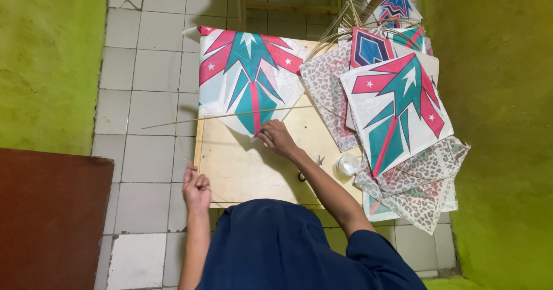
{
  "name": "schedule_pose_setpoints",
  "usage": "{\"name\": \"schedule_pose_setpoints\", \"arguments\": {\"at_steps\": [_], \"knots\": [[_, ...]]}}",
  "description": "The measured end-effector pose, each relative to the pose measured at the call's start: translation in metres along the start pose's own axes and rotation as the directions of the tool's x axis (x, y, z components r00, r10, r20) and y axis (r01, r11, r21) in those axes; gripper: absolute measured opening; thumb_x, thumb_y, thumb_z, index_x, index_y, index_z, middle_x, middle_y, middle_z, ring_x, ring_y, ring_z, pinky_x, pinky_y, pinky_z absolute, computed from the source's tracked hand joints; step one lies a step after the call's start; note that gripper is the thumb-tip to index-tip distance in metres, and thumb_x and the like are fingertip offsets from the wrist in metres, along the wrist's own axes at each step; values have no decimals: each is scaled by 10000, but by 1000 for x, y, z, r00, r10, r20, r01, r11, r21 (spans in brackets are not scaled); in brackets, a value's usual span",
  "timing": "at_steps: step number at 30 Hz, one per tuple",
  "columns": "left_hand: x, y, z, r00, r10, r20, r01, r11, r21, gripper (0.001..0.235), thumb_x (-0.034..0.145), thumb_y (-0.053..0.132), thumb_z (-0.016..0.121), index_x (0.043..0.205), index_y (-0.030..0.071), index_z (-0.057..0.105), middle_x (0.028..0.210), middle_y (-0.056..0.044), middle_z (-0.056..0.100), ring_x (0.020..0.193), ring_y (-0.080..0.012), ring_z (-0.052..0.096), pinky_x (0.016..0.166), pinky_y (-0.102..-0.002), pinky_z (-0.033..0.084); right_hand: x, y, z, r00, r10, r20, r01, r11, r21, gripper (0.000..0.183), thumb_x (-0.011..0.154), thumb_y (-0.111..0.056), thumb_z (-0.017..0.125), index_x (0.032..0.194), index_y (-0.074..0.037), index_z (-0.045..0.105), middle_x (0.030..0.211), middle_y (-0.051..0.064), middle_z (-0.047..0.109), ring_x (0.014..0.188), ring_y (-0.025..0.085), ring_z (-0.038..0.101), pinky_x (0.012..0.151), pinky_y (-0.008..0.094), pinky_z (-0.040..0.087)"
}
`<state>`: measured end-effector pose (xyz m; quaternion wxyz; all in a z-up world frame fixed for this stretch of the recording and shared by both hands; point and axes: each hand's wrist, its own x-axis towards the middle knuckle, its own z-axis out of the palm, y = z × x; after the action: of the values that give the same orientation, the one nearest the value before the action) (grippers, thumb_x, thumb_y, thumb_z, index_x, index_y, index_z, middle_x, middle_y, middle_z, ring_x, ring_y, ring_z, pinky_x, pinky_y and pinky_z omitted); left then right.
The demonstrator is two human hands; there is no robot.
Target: Assembling kites by gluing paper onto bamboo frames
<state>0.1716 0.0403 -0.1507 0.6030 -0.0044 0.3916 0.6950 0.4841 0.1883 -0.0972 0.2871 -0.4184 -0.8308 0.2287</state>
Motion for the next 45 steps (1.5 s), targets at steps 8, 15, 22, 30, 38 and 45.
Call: {"name": "schedule_pose_setpoints", "arguments": {"at_steps": [8, 15, 22, 30, 38, 45], "knots": [[0, 96, -24, 959, 253, 129, -242, 966, -94, 331, 1099, 98, 468, 1375, 262, 549, 1109, 150, 609, 574, 17, 352, 543, -125, 232, 64, -80, -56, 948, -127, -291, 157, 984, 82, 126, 1012, -231, 685, 1068, -119, 688, 1256, 61, 721, 1284, 302, 616, 1120, 476, 414], [-23, 144, -7, 918, 388, 82, -388, 922, -21, 326, 1163, 173, 460, 1452, 311, 518, 1117, 172, 561, 603, 22, 339, 555, -123, 192, 154, -144, -147, 937, 227, -267, -95, 898, 430, 160, 1073, -283, 576, 1161, -153, 608, 884, 139, 762, 881, 302, 754, 818, 455, 568], [-43, 132, 10, 928, 345, -138, -345, 938, 28, 361, 1069, 59, 521, 1412, 154, 582, 1008, 81, 572, 574, -19, 316, 532, -144, 239, 169, -134, -229, 827, 516, -223, 177, 138, 974, 127, 1052, -138, 487, 1020, -45, 568, 847, 126, 670, 720, 247, 645, 703, 413, 586], [-27, 126, -12, 948, 290, -131, -263, 946, 189, 354, 1133, 124, 476, 1482, 172, 516, 1049, 78, 574, 573, -49, 353, 511, -150, 221, 26, 103, -123, 618, 773, 146, 267, -381, 885, 274, 1016, -161, 583, 1112, 58, 717, 1037, 247, 754, 971, 355, 747, 1030, 562, 543], [-12, 128, 11, 963, 255, -86, -225, 938, 263, 363, 1139, 121, 456, 1497, 171, 495, 1048, 72, 539, 576, -29, 374, 505, -148, 242, -79, 22, -71, 103, 976, 193, 292, -215, 932, 258, 981, -217, 691, 1053, 21, 760, 949, 169, 764, 834, 289, 749, 961, 421, 585], [-5, 123, 27, 977, 200, -71, -182, 962, 206, 338, 1136, 125, 462, 1466, 175, 515, 1027, 75, 553, 580, -28, 380, 501, -129, 257, -127, 62, -22, 158, 970, 184, 365, -230, 902, 356, 1023, -322, 625, 1218, -39, 717, 1199, 191, 744, 1077, 309, 744, 1090, 505, 534]]}}
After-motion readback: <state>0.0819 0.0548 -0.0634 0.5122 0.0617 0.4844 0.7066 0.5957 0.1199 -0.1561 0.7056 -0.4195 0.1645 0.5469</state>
